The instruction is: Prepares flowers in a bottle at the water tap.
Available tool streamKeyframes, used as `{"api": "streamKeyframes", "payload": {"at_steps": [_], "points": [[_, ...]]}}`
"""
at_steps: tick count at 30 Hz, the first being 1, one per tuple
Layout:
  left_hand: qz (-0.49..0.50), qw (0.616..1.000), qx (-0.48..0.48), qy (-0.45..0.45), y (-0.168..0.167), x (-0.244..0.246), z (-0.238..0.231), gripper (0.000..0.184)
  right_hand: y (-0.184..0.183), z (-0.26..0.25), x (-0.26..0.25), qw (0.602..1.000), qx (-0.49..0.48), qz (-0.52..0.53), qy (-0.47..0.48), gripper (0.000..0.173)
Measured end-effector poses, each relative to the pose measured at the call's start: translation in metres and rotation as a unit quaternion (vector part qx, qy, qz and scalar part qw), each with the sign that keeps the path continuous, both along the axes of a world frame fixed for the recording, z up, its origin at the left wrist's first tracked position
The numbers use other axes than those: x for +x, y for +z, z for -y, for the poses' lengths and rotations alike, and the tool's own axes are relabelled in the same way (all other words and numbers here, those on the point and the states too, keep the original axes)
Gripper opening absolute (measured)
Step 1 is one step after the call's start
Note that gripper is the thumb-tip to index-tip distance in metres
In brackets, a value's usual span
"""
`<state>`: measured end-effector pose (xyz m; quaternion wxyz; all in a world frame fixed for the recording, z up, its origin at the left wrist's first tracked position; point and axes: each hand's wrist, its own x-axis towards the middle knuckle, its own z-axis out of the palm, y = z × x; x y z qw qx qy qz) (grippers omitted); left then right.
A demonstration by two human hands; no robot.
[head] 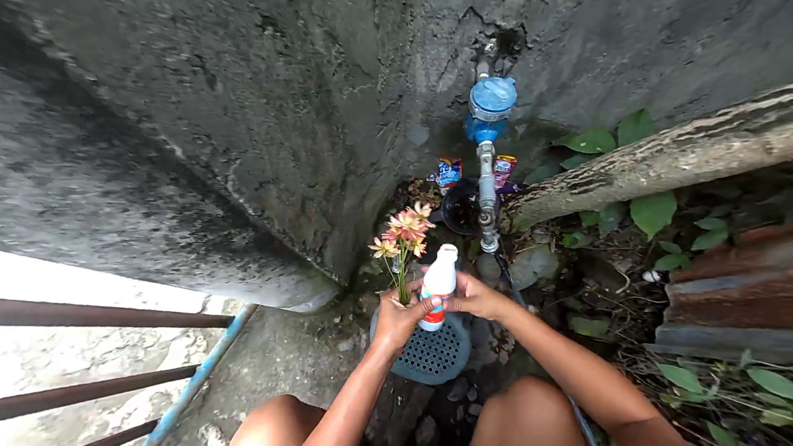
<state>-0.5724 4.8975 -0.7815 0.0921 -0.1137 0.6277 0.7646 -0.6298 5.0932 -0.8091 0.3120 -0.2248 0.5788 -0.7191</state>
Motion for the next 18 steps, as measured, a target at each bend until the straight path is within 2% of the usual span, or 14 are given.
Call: {"api": "streamKeyframes", "payload": {"at_steps": [4, 7, 8, 10, 13, 15, 18], "points": [[-0.012, 1.000, -0.001, 0.003, 0.001, 0.003, -0.025, 0.028, -0.015, -0.053, 0.034, 0.993, 0.037, 0.038, -0.107, 0.063], [-0.023, 0.998, -0.033, 0.049, 0.008, 0.000, -0.018, 0.021, -0.034, -0.126, 0.047, 0.951, 0.152, 0.154, -0.222, 0.050], [-0.027, 0.997, -0.033, 0.059, 0.010, 0.001, -0.014, 0.020, -0.044, -0.155, 0.053, 0.922, 0.211, 0.192, -0.260, 0.045], [-0.032, 0.996, -0.022, 0.079, 0.014, 0.000, -0.009, 0.017, -0.064, -0.210, 0.066, 0.840, 0.382, 0.231, -0.310, 0.049], [-0.039, 0.995, 0.010, 0.096, 0.017, 0.003, -0.008, 0.016, -0.101, -0.285, 0.087, 0.680, 0.648, 0.231, -0.254, 0.068], [-0.045, 0.995, 0.010, 0.089, 0.019, 0.005, -0.011, 0.015, -0.101, -0.303, 0.101, 0.599, 0.741, 0.230, -0.196, 0.068], [-0.049, 0.996, 0.002, 0.068, 0.020, 0.009, -0.014, 0.015, -0.092, -0.306, 0.118, 0.529, 0.796, 0.228, -0.186, 0.060]]}}
